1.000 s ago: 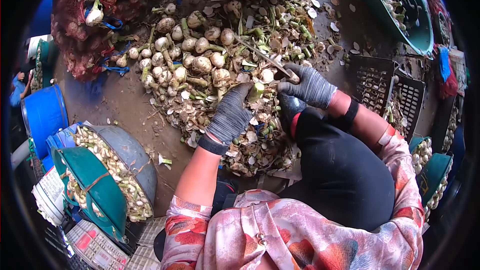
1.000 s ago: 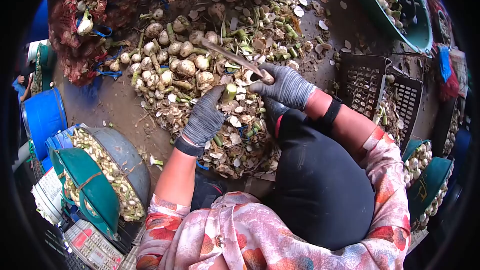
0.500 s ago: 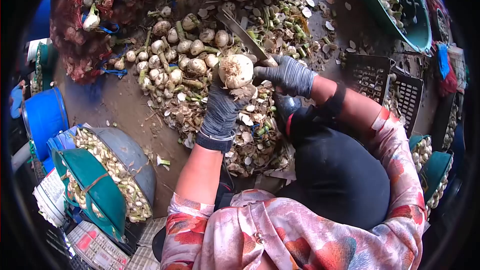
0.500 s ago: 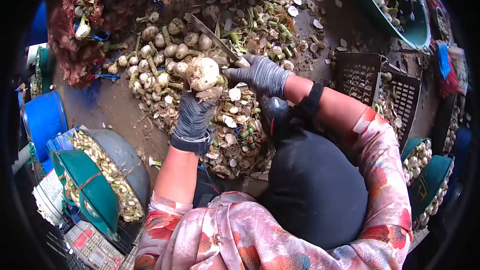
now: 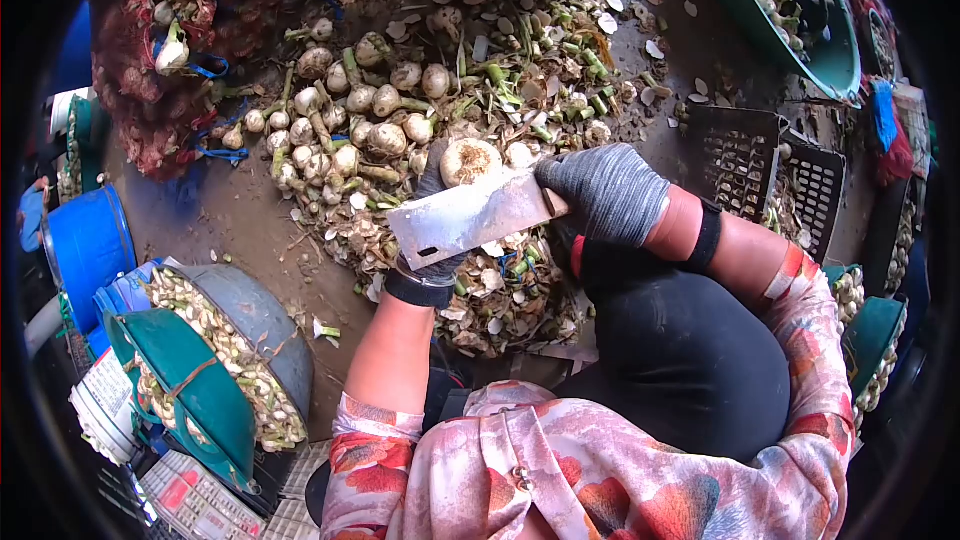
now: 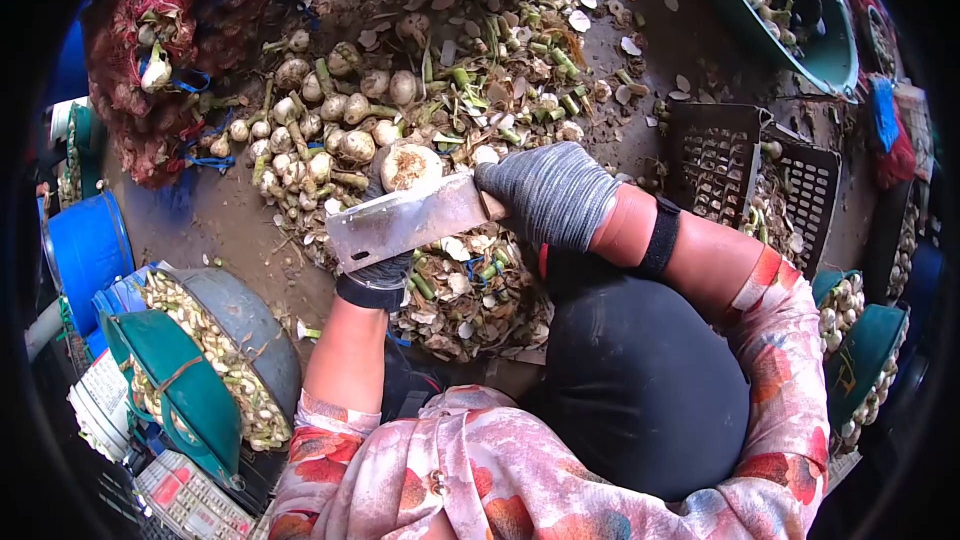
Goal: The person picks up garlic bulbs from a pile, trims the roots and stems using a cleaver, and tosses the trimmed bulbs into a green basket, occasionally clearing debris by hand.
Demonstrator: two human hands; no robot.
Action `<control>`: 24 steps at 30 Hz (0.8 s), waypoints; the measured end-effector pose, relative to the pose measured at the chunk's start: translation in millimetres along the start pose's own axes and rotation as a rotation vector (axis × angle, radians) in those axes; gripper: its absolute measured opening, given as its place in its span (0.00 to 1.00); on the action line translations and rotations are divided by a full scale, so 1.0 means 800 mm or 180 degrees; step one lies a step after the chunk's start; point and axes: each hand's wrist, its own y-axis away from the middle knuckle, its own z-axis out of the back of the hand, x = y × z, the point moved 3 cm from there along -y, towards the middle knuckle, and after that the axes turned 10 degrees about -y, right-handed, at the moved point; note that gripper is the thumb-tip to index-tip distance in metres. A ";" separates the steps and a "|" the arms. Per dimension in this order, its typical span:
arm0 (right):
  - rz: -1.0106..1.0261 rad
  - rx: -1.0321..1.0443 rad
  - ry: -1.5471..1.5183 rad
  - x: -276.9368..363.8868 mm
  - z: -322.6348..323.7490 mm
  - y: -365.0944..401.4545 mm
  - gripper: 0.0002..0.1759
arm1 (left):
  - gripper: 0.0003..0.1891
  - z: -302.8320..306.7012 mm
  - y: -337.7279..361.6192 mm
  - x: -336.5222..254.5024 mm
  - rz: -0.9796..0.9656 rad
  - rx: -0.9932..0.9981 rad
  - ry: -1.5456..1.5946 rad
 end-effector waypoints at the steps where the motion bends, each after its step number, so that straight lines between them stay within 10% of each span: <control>1: -0.0019 -0.0002 0.0001 -0.004 -0.005 -0.001 0.11 | 0.26 0.004 -0.004 0.000 0.0101 -0.0073 0.0208; 6: 0.0142 -0.0064 0.0078 -0.033 -0.024 -0.008 0.14 | 0.29 -0.022 0.002 0.002 0.0582 -0.0871 -0.0025; 8: 0.0070 -0.0243 0.0134 -0.053 -0.036 -0.017 0.15 | 0.27 -0.029 0.014 -0.009 -0.0126 -0.0997 -0.3415; 10: -0.1467 -0.0685 0.0166 -0.116 -0.020 -0.030 0.14 | 0.26 -0.050 0.042 0.002 -0.0422 -0.1323 -0.4261; 17: -0.1524 -0.1638 -0.0138 -0.243 -0.038 0.008 0.21 | 0.34 -0.157 0.241 -0.188 -0.3503 -0.1219 -0.2485; 20: -0.1696 -0.1585 -0.0432 -0.181 -0.027 0.015 0.22 | 0.45 -0.179 0.400 -0.272 -0.4928 -0.1365 -0.1102; 24: -0.1669 -0.1417 -0.0417 -0.140 -0.019 0.007 0.22 | 0.38 -0.143 0.342 -0.269 -0.4018 -0.2115 -0.2411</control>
